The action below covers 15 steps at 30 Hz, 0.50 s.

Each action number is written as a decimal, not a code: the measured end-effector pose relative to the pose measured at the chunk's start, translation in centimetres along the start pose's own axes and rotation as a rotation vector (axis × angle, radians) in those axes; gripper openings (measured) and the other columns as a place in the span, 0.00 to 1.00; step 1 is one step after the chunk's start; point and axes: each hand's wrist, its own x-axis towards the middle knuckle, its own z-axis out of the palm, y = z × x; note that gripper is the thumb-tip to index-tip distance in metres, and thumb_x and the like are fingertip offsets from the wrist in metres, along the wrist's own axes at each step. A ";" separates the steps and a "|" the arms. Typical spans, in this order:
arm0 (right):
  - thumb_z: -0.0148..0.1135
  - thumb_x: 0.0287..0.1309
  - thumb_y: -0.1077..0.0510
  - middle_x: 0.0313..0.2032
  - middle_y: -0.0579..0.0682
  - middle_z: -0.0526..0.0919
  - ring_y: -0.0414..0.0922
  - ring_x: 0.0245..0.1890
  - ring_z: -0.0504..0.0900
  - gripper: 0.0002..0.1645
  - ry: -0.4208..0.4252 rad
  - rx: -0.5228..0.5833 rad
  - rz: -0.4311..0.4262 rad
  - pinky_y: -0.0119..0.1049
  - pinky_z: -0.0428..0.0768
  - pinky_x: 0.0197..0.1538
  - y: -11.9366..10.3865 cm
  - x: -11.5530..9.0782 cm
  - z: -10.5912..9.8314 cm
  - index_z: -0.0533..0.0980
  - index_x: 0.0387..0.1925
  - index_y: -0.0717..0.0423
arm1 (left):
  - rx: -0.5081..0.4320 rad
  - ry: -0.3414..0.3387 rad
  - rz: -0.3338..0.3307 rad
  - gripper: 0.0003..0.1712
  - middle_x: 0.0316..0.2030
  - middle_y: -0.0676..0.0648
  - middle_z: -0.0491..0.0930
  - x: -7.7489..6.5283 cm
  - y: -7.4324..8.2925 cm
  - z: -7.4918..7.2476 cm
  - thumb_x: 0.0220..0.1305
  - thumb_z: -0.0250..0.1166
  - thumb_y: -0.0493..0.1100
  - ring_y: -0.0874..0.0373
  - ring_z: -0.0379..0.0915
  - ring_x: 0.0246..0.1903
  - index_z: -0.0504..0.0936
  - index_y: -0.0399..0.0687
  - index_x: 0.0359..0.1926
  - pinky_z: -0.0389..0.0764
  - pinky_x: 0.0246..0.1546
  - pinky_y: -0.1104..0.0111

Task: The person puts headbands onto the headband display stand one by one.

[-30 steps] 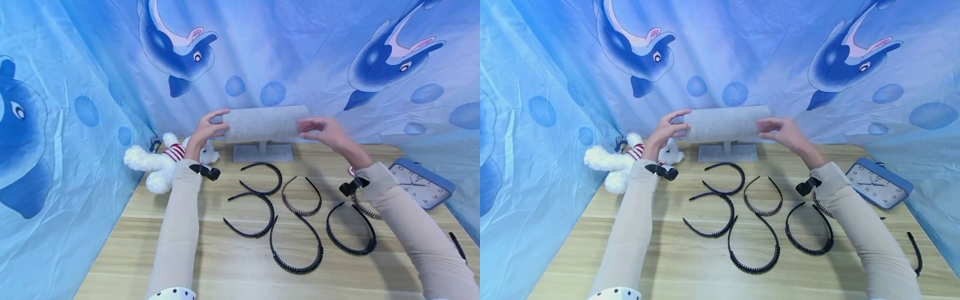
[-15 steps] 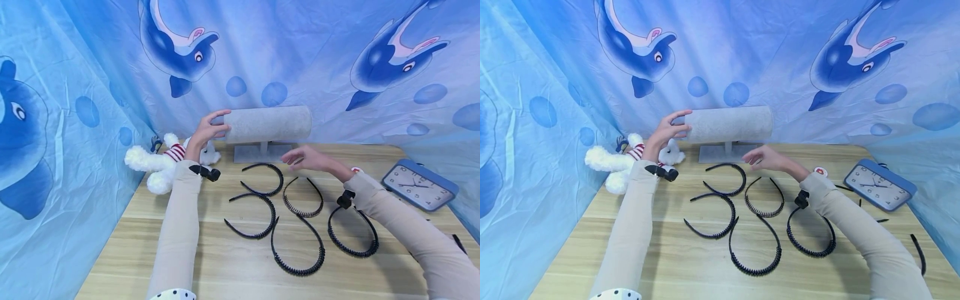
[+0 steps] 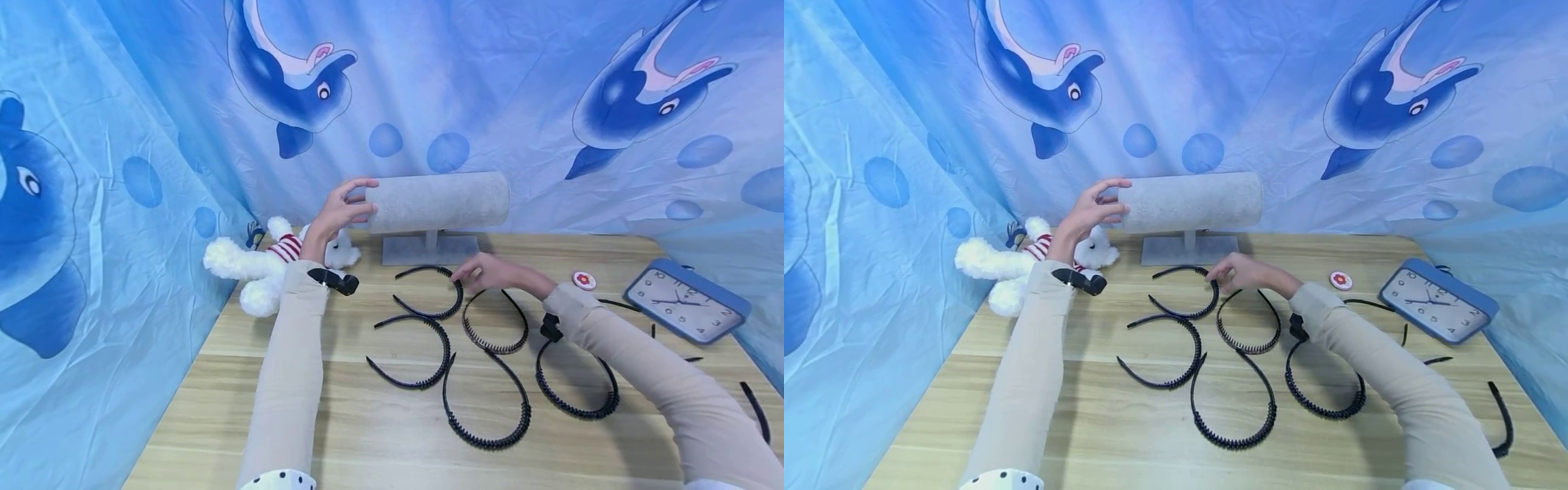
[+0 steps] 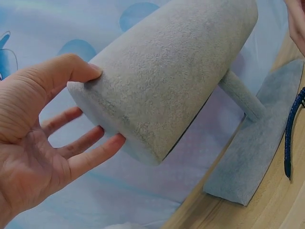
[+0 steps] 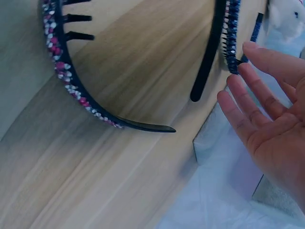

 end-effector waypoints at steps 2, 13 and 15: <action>0.68 0.55 0.74 0.57 0.66 0.82 0.64 0.56 0.78 0.24 0.002 -0.021 -0.008 0.47 0.86 0.52 0.0 0.3 0.2 0.81 0.55 0.69 | 0.015 -0.002 0.019 0.30 0.80 0.51 0.52 0.1 0.0 0.0 0.66 0.67 0.34 0.45 0.56 0.76 0.74 0.47 0.68 0.75 0.67 0.48; 0.63 0.43 0.83 0.53 0.67 0.83 0.61 0.54 0.79 0.27 0.010 -0.140 -0.089 0.28 0.74 0.30 -0.2 1.2 1.3 0.85 0.48 0.66 | 0.041 -0.038 0.181 0.27 0.78 0.45 0.58 0.5 -0.6 -0.2 0.65 0.66 0.31 0.46 0.56 0.75 0.75 0.32 0.65 0.75 0.67 0.49; 0.63 0.41 0.83 0.51 0.64 0.85 0.60 0.50 0.81 0.27 0.014 -0.176 -0.115 0.33 0.76 0.32 -0.1 1.2 1.6 0.86 0.46 0.65 | 0.040 -0.037 0.193 0.26 0.77 0.44 0.58 0.5 -0.8 -0.2 0.65 0.66 0.30 0.46 0.56 0.75 0.76 0.31 0.64 0.76 0.66 0.50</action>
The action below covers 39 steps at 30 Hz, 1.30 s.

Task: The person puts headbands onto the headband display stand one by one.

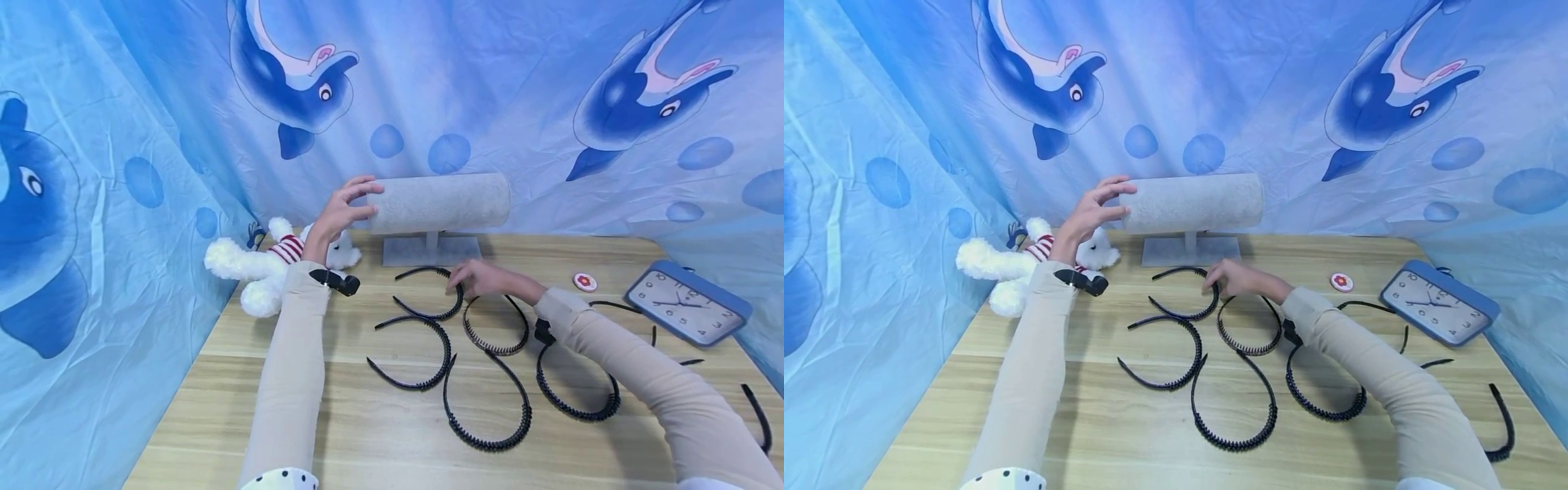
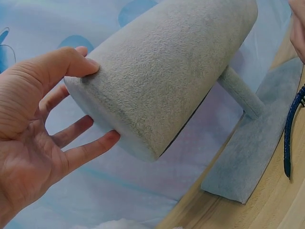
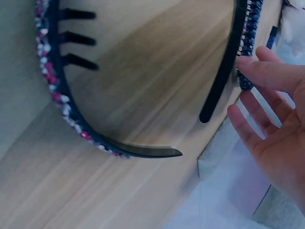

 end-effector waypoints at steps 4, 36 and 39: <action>0.66 0.41 0.82 0.47 0.58 0.88 0.57 0.48 0.82 0.25 0.021 -0.071 -0.007 0.61 0.74 0.64 0.3 0.0 0.5 0.87 0.42 0.61 | 0.003 0.019 -0.008 0.26 0.77 0.45 0.59 0.1 -0.2 0.1 0.64 0.66 0.30 0.47 0.57 0.75 0.77 0.34 0.64 0.77 0.65 0.51; 0.72 0.52 0.70 0.45 0.53 0.90 0.59 0.58 0.75 0.13 -0.007 -0.102 -0.003 0.64 0.63 0.70 -4.4 -0.9 -0.5 0.88 0.39 0.55 | -0.036 0.063 -0.023 0.25 0.78 0.45 0.57 -0.2 -0.2 0.6 0.64 0.65 0.30 0.48 0.57 0.75 0.78 0.33 0.63 0.75 0.67 0.47; 0.70 0.54 0.70 0.45 0.52 0.90 0.64 0.64 0.74 0.13 -0.021 -0.095 0.001 0.68 0.58 0.74 -5.1 -1.0 -1.0 0.88 0.40 0.55 | -0.038 0.061 -0.022 0.25 0.78 0.46 0.57 -0.3 -0.2 0.6 0.65 0.65 0.30 0.48 0.57 0.75 0.77 0.32 0.63 0.74 0.67 0.47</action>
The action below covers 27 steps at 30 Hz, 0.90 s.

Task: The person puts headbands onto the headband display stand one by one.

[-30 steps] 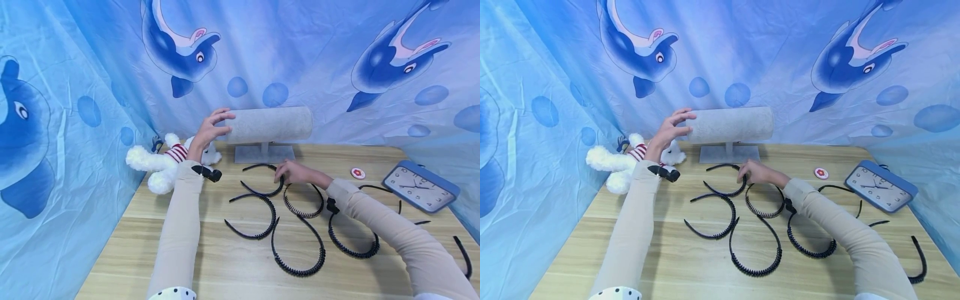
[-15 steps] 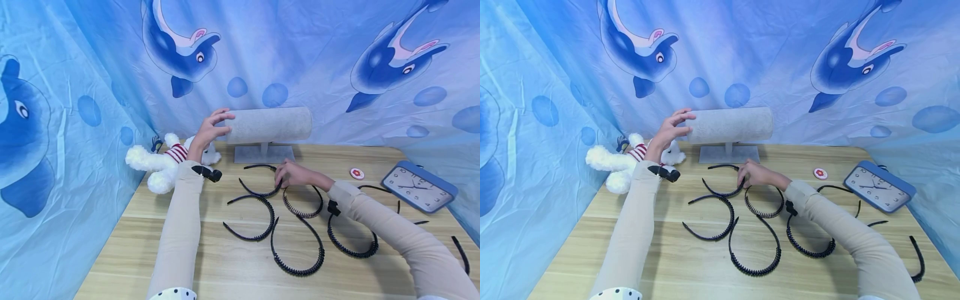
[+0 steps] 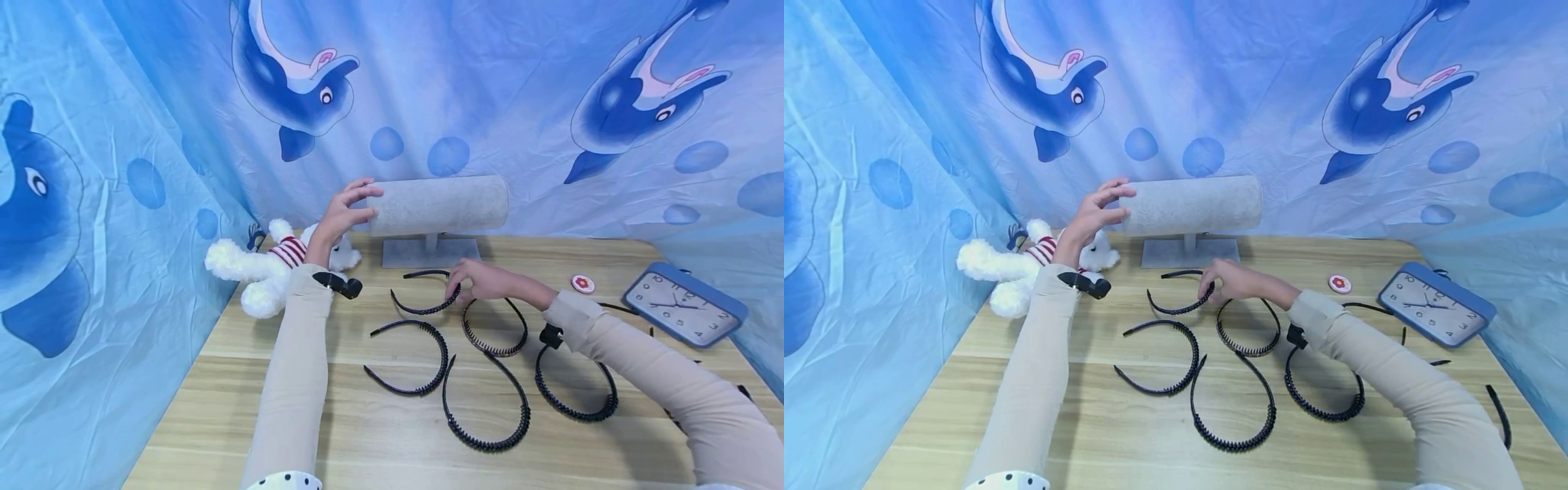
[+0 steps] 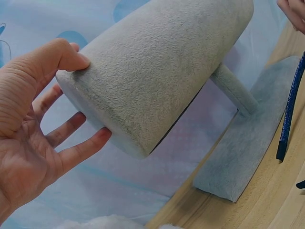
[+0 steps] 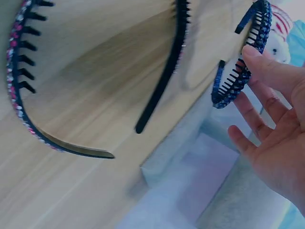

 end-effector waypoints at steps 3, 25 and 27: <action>0.70 0.55 0.70 0.44 0.51 0.90 0.66 0.66 0.73 0.12 -0.003 0.004 -0.005 0.68 0.56 0.76 -0.4 -0.1 -0.5 0.88 0.41 0.57 | 0.002 -0.001 -0.007 0.25 0.78 0.46 0.58 0.0 0.0 0.0 0.64 0.65 0.30 0.48 0.57 0.75 0.78 0.33 0.63 0.75 0.67 0.47; 0.68 0.56 0.73 0.38 0.58 0.89 0.54 0.39 0.87 0.11 0.162 0.019 -0.060 0.42 0.88 0.46 -2.1 -0.4 -4.8 0.86 0.42 0.66 | 0.002 -0.001 -0.006 0.24 0.78 0.47 0.58 -0.1 0.2 0.0 0.65 0.65 0.31 0.49 0.57 0.75 0.78 0.33 0.62 0.74 0.67 0.46; 0.69 0.55 0.73 0.37 0.58 0.89 0.53 0.38 0.88 0.11 0.187 0.009 -0.050 0.37 0.88 0.42 -2.3 -0.5 -5.2 0.87 0.41 0.65 | -0.001 -0.002 -0.007 0.24 0.78 0.47 0.59 -0.1 0.2 0.0 0.65 0.65 0.31 0.49 0.57 0.75 0.78 0.33 0.62 0.74 0.67 0.47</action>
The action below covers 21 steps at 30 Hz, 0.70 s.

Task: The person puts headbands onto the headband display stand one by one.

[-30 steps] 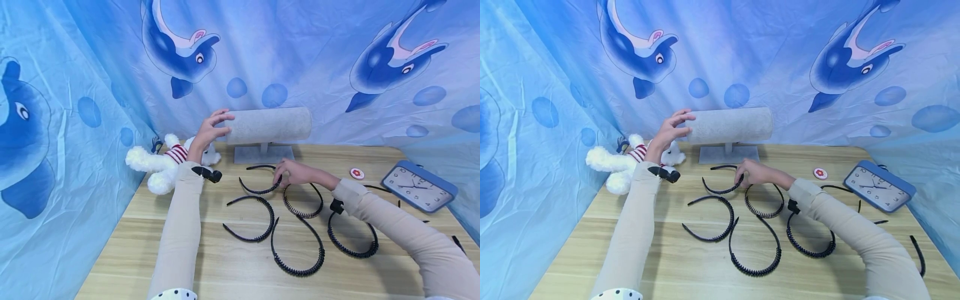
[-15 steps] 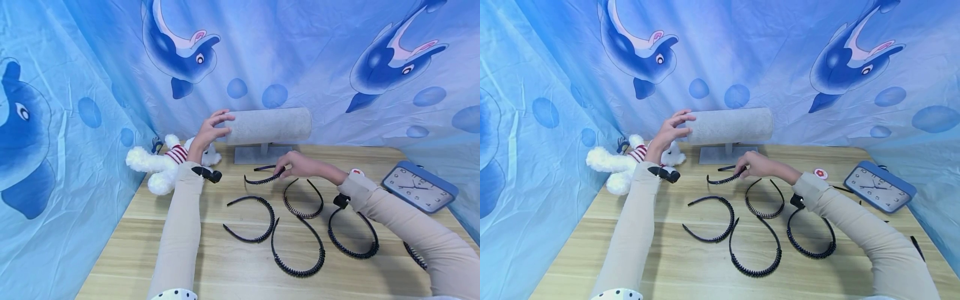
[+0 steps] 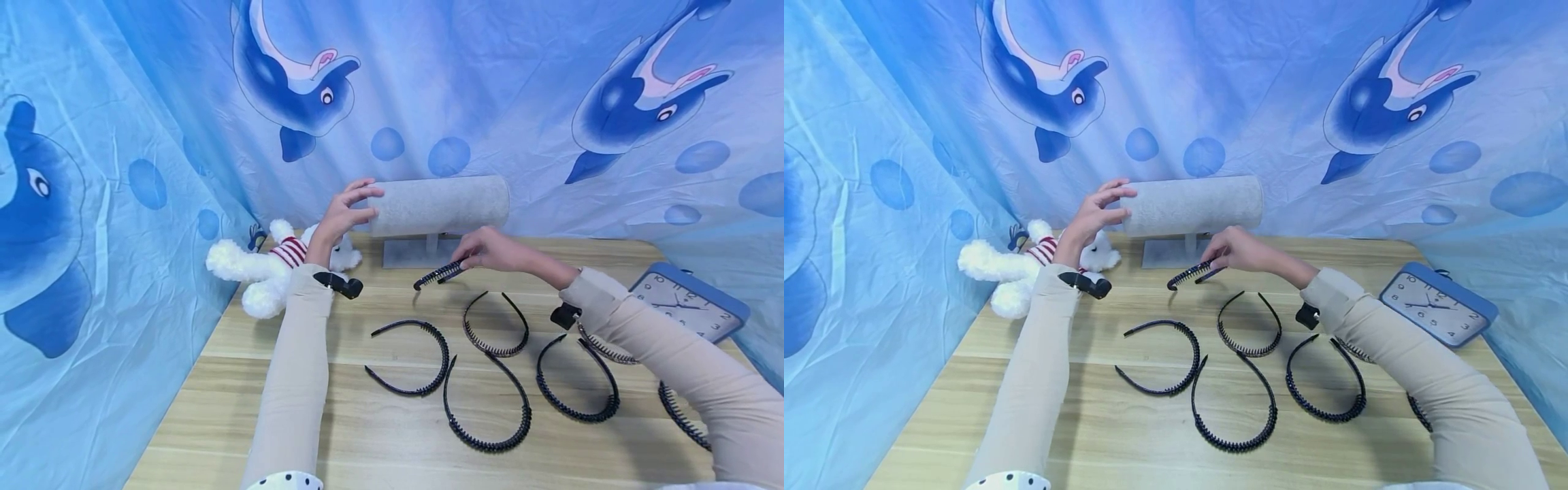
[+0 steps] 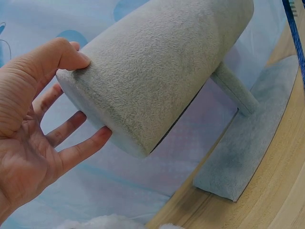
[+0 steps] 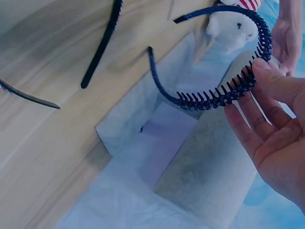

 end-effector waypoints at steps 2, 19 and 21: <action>0.69 0.56 0.73 0.38 0.59 0.89 0.52 0.37 0.88 0.10 0.015 -0.007 0.001 0.36 0.87 0.39 -0.3 -0.1 -0.5 0.87 0.40 0.65 | 0.001 -0.001 -0.002 0.24 0.77 0.47 0.59 0.0 0.0 0.0 0.65 0.65 0.31 0.50 0.57 0.75 0.78 0.34 0.63 0.75 0.67 0.47; 0.67 0.60 0.69 0.45 0.60 0.89 0.49 0.42 0.88 0.11 -0.001 -0.089 0.146 0.32 0.85 0.47 -1.4 -2.3 -7.5 0.86 0.45 0.64 | 0.013 0.018 0.004 0.24 0.77 0.54 0.60 1.1 -2.1 -0.3 0.66 0.67 0.34 0.53 0.58 0.75 0.80 0.38 0.63 0.75 0.67 0.47; 0.68 0.61 0.69 0.45 0.60 0.89 0.46 0.41 0.88 0.11 0.002 -0.102 0.174 0.29 0.84 0.46 -1.4 -2.8 -8.5 0.86 0.45 0.64 | 0.012 0.006 -0.004 0.25 0.77 0.51 0.59 0.8 -1.4 -0.3 0.66 0.66 0.33 0.51 0.57 0.75 0.79 0.37 0.63 0.75 0.67 0.47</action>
